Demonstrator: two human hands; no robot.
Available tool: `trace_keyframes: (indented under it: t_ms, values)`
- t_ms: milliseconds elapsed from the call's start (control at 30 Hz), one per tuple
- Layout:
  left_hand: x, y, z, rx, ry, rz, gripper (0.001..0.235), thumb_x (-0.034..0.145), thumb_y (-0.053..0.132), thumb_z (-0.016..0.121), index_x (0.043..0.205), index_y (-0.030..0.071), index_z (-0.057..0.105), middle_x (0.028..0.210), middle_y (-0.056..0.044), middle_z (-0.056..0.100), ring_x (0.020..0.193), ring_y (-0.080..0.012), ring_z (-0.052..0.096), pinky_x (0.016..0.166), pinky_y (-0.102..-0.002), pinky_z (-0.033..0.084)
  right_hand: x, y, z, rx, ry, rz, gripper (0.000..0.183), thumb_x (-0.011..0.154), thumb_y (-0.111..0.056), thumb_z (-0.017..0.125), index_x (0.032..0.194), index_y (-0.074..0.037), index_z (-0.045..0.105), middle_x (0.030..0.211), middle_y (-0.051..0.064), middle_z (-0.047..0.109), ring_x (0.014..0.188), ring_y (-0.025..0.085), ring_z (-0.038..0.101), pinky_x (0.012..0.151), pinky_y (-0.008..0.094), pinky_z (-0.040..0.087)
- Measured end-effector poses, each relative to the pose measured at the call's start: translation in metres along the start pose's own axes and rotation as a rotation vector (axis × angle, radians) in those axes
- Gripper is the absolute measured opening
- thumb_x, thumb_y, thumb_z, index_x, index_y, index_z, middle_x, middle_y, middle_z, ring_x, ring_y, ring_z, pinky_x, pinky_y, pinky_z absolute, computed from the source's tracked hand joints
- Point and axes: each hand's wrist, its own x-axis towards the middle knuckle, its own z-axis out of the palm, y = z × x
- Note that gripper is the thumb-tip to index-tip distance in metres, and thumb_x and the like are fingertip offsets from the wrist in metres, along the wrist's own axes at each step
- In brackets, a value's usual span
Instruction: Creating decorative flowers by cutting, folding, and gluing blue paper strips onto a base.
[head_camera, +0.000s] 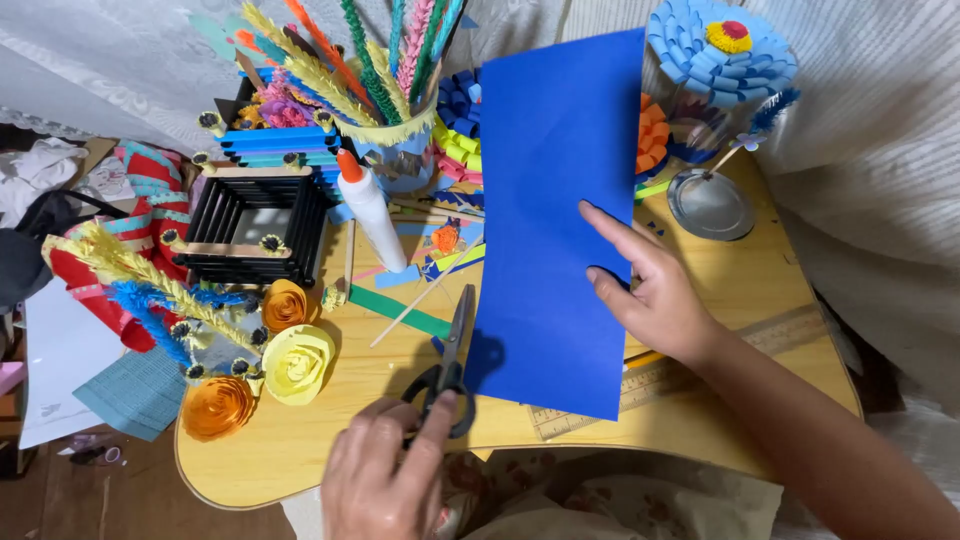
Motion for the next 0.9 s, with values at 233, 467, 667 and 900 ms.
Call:
trace_keyframes:
  t_ms: [233, 467, 667, 900]
  values:
    - [-0.003, -0.031, -0.025, -0.121, -0.267, -0.266, 0.035, 0.091, 0.019, 0.062, 0.124, 0.03, 0.068, 0.086, 0.004, 0.071, 0.067, -0.0209, 0.066, 0.046, -0.037, 0.05, -0.004, 0.006, 0.003, -0.041, 0.043, -0.111, 0.053, 0.102, -0.009, 0.057, 0.153, -0.004, 0.045, 0.154, 0.016, 0.053, 0.148, 0.027, 0.046, 0.117, 0.037, 0.042]
    - [-0.015, -0.051, -0.008, -1.327, -0.409, -0.725, 0.031, 0.096, 0.025, 0.062, 0.106, -0.001, 0.077, 0.081, -0.012, 0.074, 0.063, -0.0197, 0.07, 0.048, -0.027, 0.052, -0.003, 0.007, -0.007, -0.044, 0.154, -0.033, 0.058, 0.097, -0.012, 0.068, 0.152, -0.006, 0.051, 0.107, -0.001, 0.046, 0.05, 0.005, 0.02, 0.045, 0.02, 0.024]
    - [-0.012, -0.038, 0.012, -1.644, -0.17, -0.88, 0.028, 0.097, 0.014, 0.059, 0.093, -0.011, 0.073, 0.092, -0.033, 0.082, 0.084, -0.0457, 0.084, 0.059, -0.038, 0.067, -0.003, 0.014, -0.018, -0.057, 0.224, -0.085, 0.061, 0.097, -0.015, 0.071, 0.154, -0.007, 0.049, 0.062, -0.008, 0.019, 0.051, 0.004, 0.017, 0.049, 0.021, 0.02]
    - [0.001, -0.024, 0.025, -1.873, -0.098, -0.938, 0.027, 0.083, 0.001, 0.079, 0.088, 0.003, 0.052, 0.091, -0.034, 0.079, 0.094, -0.0499, 0.08, 0.064, -0.036, 0.068, 0.01, 0.016, -0.034, -0.09, 0.258, -0.046, 0.071, 0.093, -0.009, 0.078, 0.157, -0.009, 0.048, 0.058, -0.009, 0.022, 0.054, 0.003, 0.02, 0.056, 0.016, 0.029]
